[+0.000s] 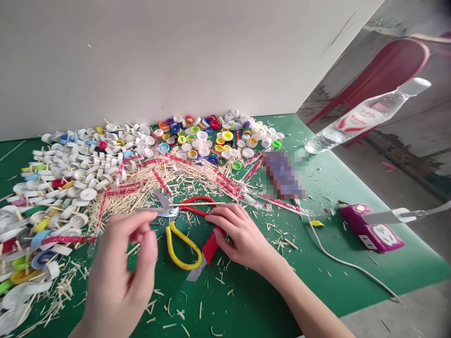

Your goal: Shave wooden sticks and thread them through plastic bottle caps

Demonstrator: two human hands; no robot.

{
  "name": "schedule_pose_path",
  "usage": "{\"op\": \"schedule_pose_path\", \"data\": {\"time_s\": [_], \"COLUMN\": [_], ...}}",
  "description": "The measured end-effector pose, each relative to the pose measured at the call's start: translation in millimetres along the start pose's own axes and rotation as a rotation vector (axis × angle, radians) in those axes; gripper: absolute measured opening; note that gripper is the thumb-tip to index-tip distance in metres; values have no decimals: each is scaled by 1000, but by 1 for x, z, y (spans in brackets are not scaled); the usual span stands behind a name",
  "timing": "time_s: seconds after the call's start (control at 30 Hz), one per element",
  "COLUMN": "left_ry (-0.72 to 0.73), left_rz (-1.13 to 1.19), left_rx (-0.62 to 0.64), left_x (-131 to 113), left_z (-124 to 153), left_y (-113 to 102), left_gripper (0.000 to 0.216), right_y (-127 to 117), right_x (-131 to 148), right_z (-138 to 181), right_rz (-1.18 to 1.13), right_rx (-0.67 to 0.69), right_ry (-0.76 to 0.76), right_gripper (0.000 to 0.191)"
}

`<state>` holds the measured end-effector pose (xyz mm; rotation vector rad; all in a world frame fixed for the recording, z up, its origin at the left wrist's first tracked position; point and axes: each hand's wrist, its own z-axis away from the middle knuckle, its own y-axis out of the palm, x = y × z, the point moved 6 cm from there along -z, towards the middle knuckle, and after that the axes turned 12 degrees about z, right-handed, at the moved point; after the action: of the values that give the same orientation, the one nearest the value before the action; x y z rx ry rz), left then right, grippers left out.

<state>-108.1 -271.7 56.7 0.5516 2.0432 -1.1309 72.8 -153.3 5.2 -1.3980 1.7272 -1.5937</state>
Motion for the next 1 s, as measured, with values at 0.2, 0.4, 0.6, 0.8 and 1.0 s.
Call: {"op": "schedule_pose_path", "data": {"time_s": [0.2,0.4,0.6,0.8,1.0], "left_ry": [25,141,291,334,318], "left_rz": [-303,-386,-504,-504,-435], "left_rx": [316,368,387,508,605], "left_x": [27,32,19,18,16], "left_z": [-22,-17,-34,-49,-53], "left_y": [47,65,87,119,122], "left_gripper": [24,27,32,31,28], "right_y": [2,3,3,-4,-10], "right_x": [4,5,3,-5,-9], "right_z": [1,6,7,8,10], "right_rz": [17,117,176,215,182], "right_rx": [129,147,108,65,63], "right_ry": [-92,-111,-125,-86,-36], "right_gripper": [39,32,24,20,12]}}
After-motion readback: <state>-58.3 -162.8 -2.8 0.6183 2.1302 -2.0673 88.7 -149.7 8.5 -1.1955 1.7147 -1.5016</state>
